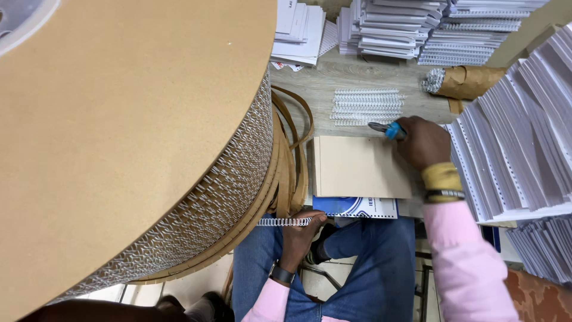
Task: The person sits cross-legged and uses pliers to cut a continuous metal spiral wire from a large roll into smaller segments. The cut pieces are placed on the table next to stacks of paper.
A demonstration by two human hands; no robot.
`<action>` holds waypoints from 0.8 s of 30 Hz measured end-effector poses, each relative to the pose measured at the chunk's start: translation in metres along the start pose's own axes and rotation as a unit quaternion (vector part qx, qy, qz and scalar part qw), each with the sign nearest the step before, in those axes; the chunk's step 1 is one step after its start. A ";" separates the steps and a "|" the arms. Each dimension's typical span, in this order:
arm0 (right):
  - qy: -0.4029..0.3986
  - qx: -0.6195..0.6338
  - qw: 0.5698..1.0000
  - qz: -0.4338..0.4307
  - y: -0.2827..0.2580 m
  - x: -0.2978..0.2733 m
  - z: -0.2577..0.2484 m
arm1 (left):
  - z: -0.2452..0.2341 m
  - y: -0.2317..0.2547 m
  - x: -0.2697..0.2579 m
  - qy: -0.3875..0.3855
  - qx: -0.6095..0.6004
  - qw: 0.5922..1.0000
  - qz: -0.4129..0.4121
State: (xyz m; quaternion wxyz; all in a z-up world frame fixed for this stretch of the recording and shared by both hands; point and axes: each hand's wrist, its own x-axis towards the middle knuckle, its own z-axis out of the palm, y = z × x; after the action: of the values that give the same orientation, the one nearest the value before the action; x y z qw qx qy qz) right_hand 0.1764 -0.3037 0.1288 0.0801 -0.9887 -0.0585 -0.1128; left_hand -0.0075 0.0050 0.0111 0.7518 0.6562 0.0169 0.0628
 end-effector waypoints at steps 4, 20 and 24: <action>-0.163 -0.167 0.972 0.016 -0.021 0.067 0.028 | -0.003 0.002 -0.001 -0.008 0.013 1.000 0.000; -0.181 0.516 0.837 0.021 -0.117 -0.190 0.025 | 0.001 0.018 -0.024 -0.049 -0.071 0.996 -0.004; -0.148 0.664 0.676 0.282 -0.151 -0.274 0.108 | 0.025 0.041 -0.037 -0.095 -0.073 0.991 -0.063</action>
State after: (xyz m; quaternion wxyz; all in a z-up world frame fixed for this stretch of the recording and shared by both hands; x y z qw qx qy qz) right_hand -0.0864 -0.1635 -0.0166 0.7342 -0.6483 0.1526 0.1319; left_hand -0.0448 -0.0187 0.0525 0.7984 0.6001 -0.0178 -0.0458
